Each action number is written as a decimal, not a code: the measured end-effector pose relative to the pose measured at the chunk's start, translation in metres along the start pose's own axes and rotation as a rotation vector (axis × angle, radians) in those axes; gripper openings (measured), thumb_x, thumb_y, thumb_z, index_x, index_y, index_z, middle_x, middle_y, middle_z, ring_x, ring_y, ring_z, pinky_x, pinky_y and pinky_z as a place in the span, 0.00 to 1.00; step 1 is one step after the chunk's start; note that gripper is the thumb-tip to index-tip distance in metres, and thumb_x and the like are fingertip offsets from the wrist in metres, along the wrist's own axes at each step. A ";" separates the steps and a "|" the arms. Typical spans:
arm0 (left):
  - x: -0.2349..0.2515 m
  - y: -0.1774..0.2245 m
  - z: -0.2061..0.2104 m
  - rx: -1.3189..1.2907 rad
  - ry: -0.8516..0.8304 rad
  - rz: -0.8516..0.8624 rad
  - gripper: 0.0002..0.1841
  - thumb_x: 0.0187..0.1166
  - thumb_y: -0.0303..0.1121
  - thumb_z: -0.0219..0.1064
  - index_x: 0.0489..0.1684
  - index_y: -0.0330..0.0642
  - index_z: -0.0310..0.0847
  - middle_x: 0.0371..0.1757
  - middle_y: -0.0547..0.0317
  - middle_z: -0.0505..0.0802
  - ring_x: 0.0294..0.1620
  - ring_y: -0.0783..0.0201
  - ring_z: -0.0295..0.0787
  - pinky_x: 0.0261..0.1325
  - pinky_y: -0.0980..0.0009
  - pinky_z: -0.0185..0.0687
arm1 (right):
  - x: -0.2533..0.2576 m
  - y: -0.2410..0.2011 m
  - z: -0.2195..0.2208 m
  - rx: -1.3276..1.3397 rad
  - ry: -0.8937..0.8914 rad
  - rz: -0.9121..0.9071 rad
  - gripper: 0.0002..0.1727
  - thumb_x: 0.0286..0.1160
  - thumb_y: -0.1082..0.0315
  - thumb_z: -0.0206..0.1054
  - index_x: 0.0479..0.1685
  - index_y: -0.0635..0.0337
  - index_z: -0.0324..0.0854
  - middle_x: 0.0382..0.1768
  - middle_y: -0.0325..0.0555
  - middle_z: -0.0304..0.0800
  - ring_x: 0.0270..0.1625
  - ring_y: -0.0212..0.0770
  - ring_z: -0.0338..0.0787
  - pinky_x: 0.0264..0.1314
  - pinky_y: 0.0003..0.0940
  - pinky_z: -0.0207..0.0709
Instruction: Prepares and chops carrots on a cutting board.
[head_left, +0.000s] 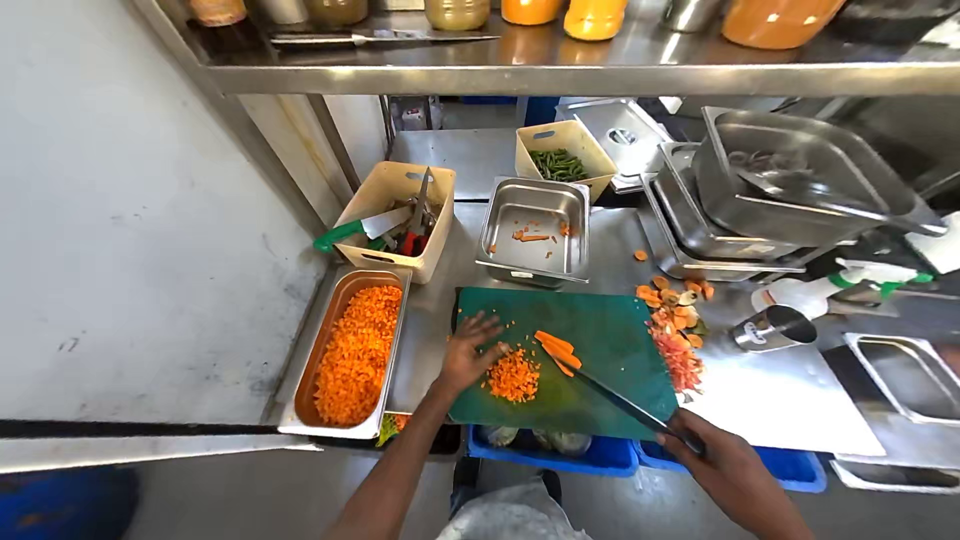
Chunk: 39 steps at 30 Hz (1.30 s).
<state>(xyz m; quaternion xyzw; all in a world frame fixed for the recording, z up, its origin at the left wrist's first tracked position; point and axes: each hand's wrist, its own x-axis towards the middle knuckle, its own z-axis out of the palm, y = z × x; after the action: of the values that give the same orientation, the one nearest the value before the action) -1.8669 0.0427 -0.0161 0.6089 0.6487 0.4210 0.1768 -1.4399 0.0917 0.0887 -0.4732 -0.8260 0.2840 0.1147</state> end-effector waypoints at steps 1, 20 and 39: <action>0.013 -0.008 -0.001 0.058 0.019 -0.050 0.25 0.85 0.56 0.61 0.73 0.55 0.86 0.82 0.66 0.81 0.91 0.57 0.62 0.94 0.47 0.51 | -0.003 0.005 0.002 0.034 0.034 0.016 0.12 0.74 0.55 0.71 0.43 0.54 0.85 0.26 0.40 0.85 0.25 0.39 0.85 0.28 0.43 0.81; 0.062 0.076 0.064 0.247 -0.354 0.088 0.23 0.79 0.43 0.72 0.74 0.56 0.83 0.71 0.58 0.88 0.79 0.53 0.76 0.83 0.50 0.71 | -0.032 0.022 0.043 0.285 0.240 0.237 0.12 0.78 0.54 0.70 0.42 0.52 0.83 0.24 0.35 0.86 0.22 0.32 0.84 0.24 0.32 0.81; 0.088 0.104 -0.061 -0.098 0.033 0.034 0.16 0.86 0.34 0.66 0.67 0.40 0.77 0.61 0.49 0.89 0.60 0.57 0.90 0.62 0.55 0.89 | 0.006 -0.121 0.136 0.012 -0.549 0.076 0.20 0.90 0.53 0.53 0.70 0.52 0.76 0.49 0.59 0.91 0.55 0.62 0.92 0.57 0.64 0.83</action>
<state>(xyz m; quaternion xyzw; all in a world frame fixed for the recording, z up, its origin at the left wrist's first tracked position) -1.8625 0.0949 0.1233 0.6035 0.6196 0.4652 0.1883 -1.5919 0.0009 0.0479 -0.4086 -0.8061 0.4105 -0.1216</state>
